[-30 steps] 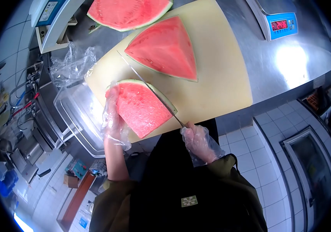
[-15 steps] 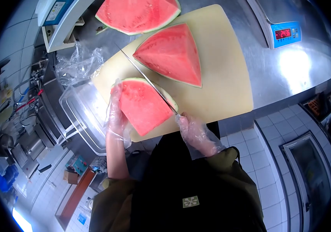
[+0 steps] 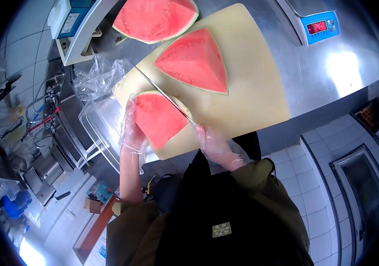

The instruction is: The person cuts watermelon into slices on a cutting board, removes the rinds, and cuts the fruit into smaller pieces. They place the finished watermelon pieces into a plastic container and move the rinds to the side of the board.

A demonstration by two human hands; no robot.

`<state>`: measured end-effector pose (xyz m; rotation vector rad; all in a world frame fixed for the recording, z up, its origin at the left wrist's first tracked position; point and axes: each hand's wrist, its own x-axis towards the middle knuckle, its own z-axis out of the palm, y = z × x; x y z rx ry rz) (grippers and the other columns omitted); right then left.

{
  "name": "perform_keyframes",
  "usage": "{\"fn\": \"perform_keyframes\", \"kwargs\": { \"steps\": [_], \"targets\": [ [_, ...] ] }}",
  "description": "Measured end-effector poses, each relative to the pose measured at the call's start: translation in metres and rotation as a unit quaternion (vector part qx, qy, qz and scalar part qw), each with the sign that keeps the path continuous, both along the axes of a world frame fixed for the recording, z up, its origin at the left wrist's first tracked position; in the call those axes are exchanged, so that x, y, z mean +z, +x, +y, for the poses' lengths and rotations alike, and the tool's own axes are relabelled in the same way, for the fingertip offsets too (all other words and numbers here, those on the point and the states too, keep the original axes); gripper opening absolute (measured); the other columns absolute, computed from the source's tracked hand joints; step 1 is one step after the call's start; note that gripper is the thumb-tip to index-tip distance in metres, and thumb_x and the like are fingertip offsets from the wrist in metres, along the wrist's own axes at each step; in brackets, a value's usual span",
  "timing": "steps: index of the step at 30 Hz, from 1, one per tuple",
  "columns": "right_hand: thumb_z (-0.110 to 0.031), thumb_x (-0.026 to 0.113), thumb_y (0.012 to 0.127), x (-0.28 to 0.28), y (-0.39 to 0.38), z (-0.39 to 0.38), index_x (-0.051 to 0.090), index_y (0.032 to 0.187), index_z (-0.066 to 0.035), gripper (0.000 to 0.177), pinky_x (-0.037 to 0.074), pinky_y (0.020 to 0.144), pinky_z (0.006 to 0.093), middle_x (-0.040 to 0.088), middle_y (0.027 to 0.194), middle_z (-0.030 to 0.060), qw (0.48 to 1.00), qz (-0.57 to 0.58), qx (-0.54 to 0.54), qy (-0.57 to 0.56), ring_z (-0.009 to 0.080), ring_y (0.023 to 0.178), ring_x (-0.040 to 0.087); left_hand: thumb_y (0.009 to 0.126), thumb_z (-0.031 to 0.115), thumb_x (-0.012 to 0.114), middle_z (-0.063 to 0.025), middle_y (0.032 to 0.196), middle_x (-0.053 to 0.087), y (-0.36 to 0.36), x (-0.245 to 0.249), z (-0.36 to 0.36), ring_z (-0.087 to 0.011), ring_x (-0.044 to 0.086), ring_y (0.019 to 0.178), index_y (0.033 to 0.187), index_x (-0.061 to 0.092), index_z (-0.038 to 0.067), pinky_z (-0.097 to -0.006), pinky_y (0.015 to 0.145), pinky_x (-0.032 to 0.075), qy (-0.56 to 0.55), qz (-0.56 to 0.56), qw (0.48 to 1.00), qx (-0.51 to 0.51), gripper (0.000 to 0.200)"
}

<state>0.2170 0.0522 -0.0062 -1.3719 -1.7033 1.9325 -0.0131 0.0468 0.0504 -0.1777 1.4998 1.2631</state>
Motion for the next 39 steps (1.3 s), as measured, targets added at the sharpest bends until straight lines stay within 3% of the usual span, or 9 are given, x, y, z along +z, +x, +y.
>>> {"fn": "perform_keyframes", "kwargs": {
  "steps": [9, 12, 15, 21, 27, 30, 36, 39],
  "targets": [
    [-0.040, 0.035, 0.101, -0.012, -0.012, 0.014, 0.062, 0.091, 0.002, 0.051, 0.045, 0.071, 0.0510, 0.062, 0.082, 0.0271, 0.997, -0.023, 0.069, -0.028, 0.0472, 0.080, 0.058, 0.089, 0.054, 0.059, -0.0104, 0.118, 0.063, -0.012, -0.009, -0.004, -0.0241, 0.063, 0.106, 0.125, 0.055, 0.007, -0.0416, 0.093, 0.053, -0.019, -0.007, 1.000, -0.023, 0.059],
    [-0.039, 0.036, 0.101, -0.011, -0.018, 0.015, 0.062, 0.088, 0.002, 0.050, 0.045, 0.069, 0.0515, 0.062, 0.078, 0.0265, 0.999, -0.023, 0.043, -0.019, 0.0472, 0.077, 0.058, 0.091, 0.043, 0.061, -0.0103, 0.112, 0.065, -0.014, -0.008, -0.002, -0.0238, 0.064, 0.099, 0.119, 0.058, 0.008, -0.0419, 0.088, 0.054, -0.017, -0.030, 0.999, 0.017, 0.044],
    [-0.038, 0.039, 0.101, -0.005, -0.015, 0.011, 0.062, 0.087, 0.001, 0.048, 0.045, 0.068, 0.0518, 0.062, 0.077, 0.0260, 0.999, 0.017, 0.036, 0.013, 0.0471, 0.075, 0.058, 0.090, 0.044, 0.062, -0.0102, 0.113, 0.065, -0.028, -0.014, -0.008, -0.0236, 0.065, 0.099, 0.119, 0.057, 0.009, -0.0414, 0.089, 0.054, -0.033, -0.046, 0.998, -0.005, 0.045],
    [-0.038, 0.042, 0.100, -0.010, -0.019, 0.008, 0.063, 0.085, 0.001, 0.047, 0.045, 0.066, 0.0513, 0.061, 0.076, 0.0267, 0.999, -0.026, 0.040, 0.006, 0.0467, 0.074, 0.058, 0.090, 0.046, 0.062, -0.0100, 0.115, 0.065, -0.018, -0.013, -0.015, -0.0233, 0.064, 0.103, 0.122, 0.057, 0.007, -0.0408, 0.091, 0.053, 0.038, -0.029, 0.999, -0.007, 0.050],
    [-0.044, 0.038, 0.100, -0.007, -0.022, 0.028, 0.064, 0.083, 0.002, 0.055, 0.044, 0.066, 0.0519, 0.061, 0.075, 0.0260, 0.997, -0.018, 0.071, -0.001, 0.0468, 0.073, 0.058, 0.091, 0.048, 0.059, -0.0112, 0.118, 0.063, -0.015, -0.010, -0.009, -0.0246, 0.063, 0.106, 0.124, 0.056, 0.006, -0.0423, 0.094, 0.051, 0.037, -0.041, 0.998, 0.005, 0.053],
    [-0.048, 0.034, 0.100, -0.031, -0.031, 0.020, 0.065, 0.084, 0.001, 0.060, 0.044, 0.067, 0.0520, 0.062, 0.076, 0.0259, 0.997, 0.017, 0.046, 0.055, 0.0467, 0.075, 0.059, 0.092, 0.049, 0.057, -0.0111, 0.120, 0.063, -0.023, -0.012, -0.009, -0.0251, 0.062, 0.108, 0.124, 0.056, 0.006, -0.0426, 0.095, 0.051, 0.035, -0.065, 0.997, -0.020, 0.054],
    [-0.050, 0.032, 0.100, -0.007, -0.028, 0.015, 0.065, 0.083, -0.002, 0.061, 0.045, 0.067, 0.0507, 0.062, 0.075, 0.0236, 0.995, -0.054, 0.084, 0.009, 0.0456, 0.074, 0.059, 0.091, 0.055, 0.055, -0.0105, 0.118, 0.063, -0.026, -0.001, 0.002, -0.0267, 0.062, 0.109, 0.126, 0.055, 0.008, -0.0457, 0.093, 0.051, -0.017, -0.057, 0.994, -0.087, 0.059],
    [-0.053, 0.031, 0.100, -0.009, -0.035, 0.028, 0.063, 0.079, -0.002, 0.064, 0.046, 0.063, 0.0465, 0.060, 0.065, 0.0187, 0.993, -0.098, 0.069, -0.021, 0.0399, 0.064, 0.058, 0.087, 0.062, 0.054, -0.0119, 0.127, 0.057, -0.042, 0.011, 0.005, -0.0288, 0.062, 0.108, 0.137, 0.045, 0.010, -0.0481, 0.094, 0.050, -0.116, -0.062, 0.982, -0.136, 0.072]
  ]
}}
